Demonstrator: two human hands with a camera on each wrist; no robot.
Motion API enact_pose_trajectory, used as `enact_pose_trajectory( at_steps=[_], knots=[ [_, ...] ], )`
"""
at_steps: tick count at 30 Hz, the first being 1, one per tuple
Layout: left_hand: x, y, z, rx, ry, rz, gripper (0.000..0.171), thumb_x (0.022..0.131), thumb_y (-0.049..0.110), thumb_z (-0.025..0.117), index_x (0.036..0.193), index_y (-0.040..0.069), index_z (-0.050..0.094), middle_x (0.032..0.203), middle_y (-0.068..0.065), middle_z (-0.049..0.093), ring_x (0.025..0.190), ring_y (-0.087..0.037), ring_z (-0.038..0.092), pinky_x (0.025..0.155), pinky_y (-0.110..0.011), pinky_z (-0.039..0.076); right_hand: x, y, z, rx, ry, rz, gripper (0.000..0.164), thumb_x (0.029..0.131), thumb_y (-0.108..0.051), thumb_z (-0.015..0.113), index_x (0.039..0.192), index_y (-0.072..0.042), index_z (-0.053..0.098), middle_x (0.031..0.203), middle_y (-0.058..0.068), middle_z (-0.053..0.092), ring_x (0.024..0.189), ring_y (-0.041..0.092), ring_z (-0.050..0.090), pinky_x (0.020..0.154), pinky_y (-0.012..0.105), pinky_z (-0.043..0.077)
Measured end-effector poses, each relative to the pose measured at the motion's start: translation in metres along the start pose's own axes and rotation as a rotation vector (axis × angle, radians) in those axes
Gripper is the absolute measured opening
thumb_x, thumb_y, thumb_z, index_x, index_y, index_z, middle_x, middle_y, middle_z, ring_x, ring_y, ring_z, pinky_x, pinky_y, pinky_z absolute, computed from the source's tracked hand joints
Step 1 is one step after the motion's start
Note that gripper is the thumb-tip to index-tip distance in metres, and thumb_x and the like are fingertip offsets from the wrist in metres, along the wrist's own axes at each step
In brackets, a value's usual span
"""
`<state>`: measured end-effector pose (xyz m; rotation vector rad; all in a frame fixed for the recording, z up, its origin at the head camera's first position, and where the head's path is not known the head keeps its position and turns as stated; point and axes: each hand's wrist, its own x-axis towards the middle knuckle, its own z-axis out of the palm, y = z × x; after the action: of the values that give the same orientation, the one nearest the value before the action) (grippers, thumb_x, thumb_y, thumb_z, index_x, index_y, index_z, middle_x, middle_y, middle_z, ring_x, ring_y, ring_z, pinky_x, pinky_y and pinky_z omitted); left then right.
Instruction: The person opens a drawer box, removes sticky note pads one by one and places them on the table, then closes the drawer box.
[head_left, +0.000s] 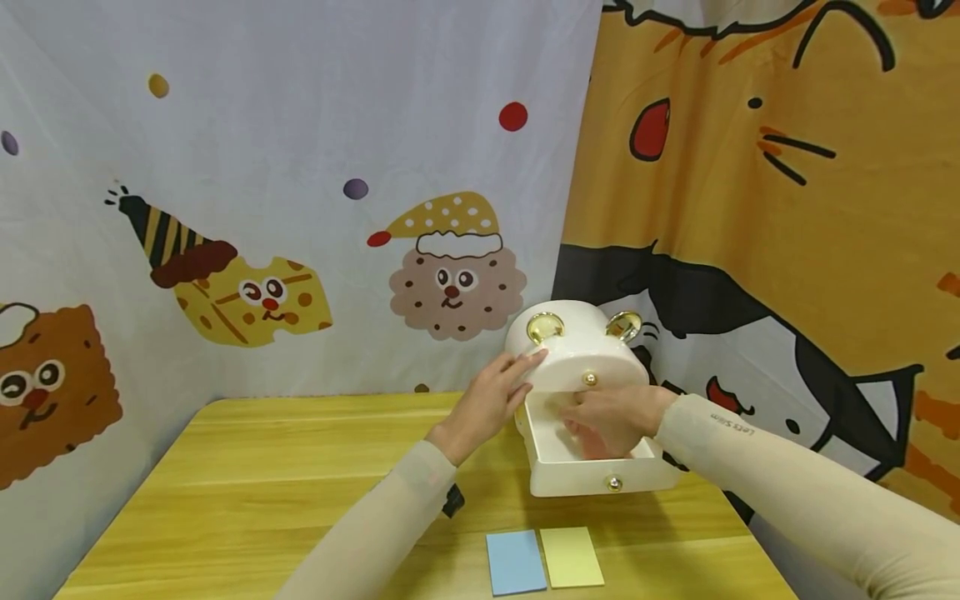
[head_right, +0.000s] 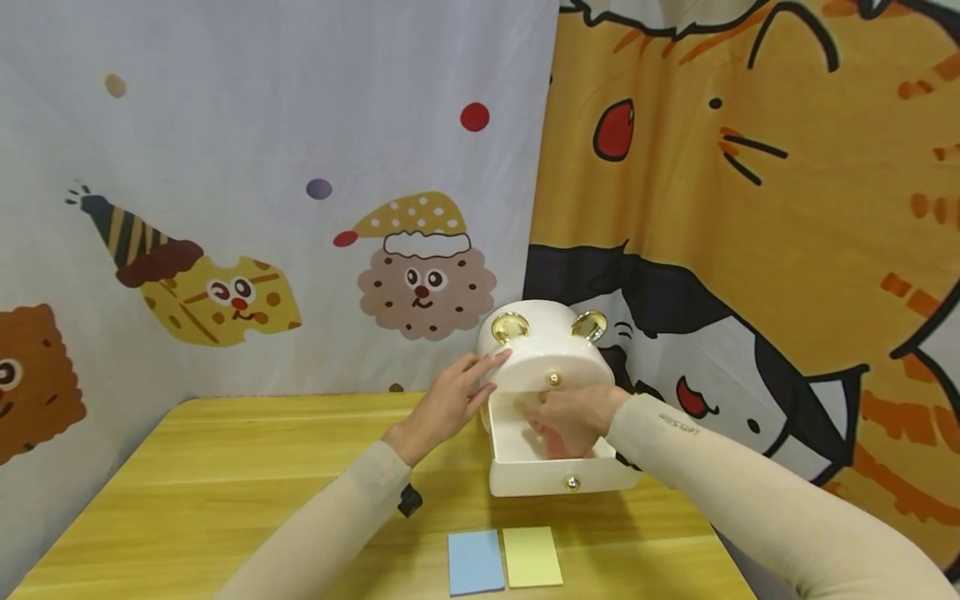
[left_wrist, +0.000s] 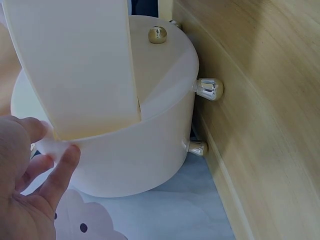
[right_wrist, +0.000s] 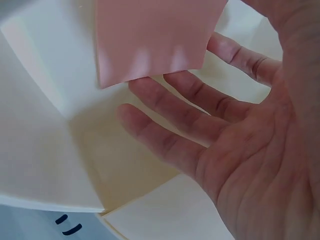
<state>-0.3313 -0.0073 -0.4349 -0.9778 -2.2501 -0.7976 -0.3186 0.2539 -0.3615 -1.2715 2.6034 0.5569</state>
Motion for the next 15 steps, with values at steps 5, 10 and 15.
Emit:
enact_pose_trajectory(
  at_steps=[5, 10, 15],
  knots=[
    [-0.0001, 0.0011, -0.001, 0.002, -0.001, -0.004, 0.062, 0.114, 0.009, 0.077, 0.172, 0.015, 0.059, 0.129, -0.016, 0.072, 0.099, -0.022, 0.069, 0.09, -0.031, 0.069, 0.0016, -0.0008, -0.0015, 0.02, 0.008, -0.031, 0.052, 0.084, -0.015, 0.094, 0.128, -0.027, 0.069, 0.108, -0.007, 0.073, 0.091, 0.01, 0.062, 0.083, 0.029, 0.059],
    [-0.0001, 0.0017, -0.0015, 0.01, 0.002, -0.004, 0.061, 0.113, 0.01, 0.077, 0.172, 0.015, 0.06, 0.127, -0.015, 0.071, 0.098, -0.021, 0.068, 0.088, -0.03, 0.068, 0.0005, -0.0033, -0.005, 0.059, 0.001, -0.025, 0.049, 0.085, -0.014, 0.094, 0.126, -0.03, 0.072, 0.111, -0.006, 0.073, 0.094, 0.01, 0.062, 0.085, 0.031, 0.059],
    [-0.0012, 0.0028, -0.0018, 0.006, -0.002, -0.009, 0.061, 0.113, 0.01, 0.077, 0.172, 0.015, 0.06, 0.126, -0.015, 0.071, 0.097, -0.02, 0.068, 0.087, -0.029, 0.068, -0.0015, -0.0067, -0.0088, 0.1, 0.022, -0.033, 0.038, 0.093, -0.023, 0.093, 0.125, -0.031, 0.074, 0.111, -0.007, 0.075, 0.094, 0.008, 0.064, 0.085, 0.03, 0.059]
  ],
)
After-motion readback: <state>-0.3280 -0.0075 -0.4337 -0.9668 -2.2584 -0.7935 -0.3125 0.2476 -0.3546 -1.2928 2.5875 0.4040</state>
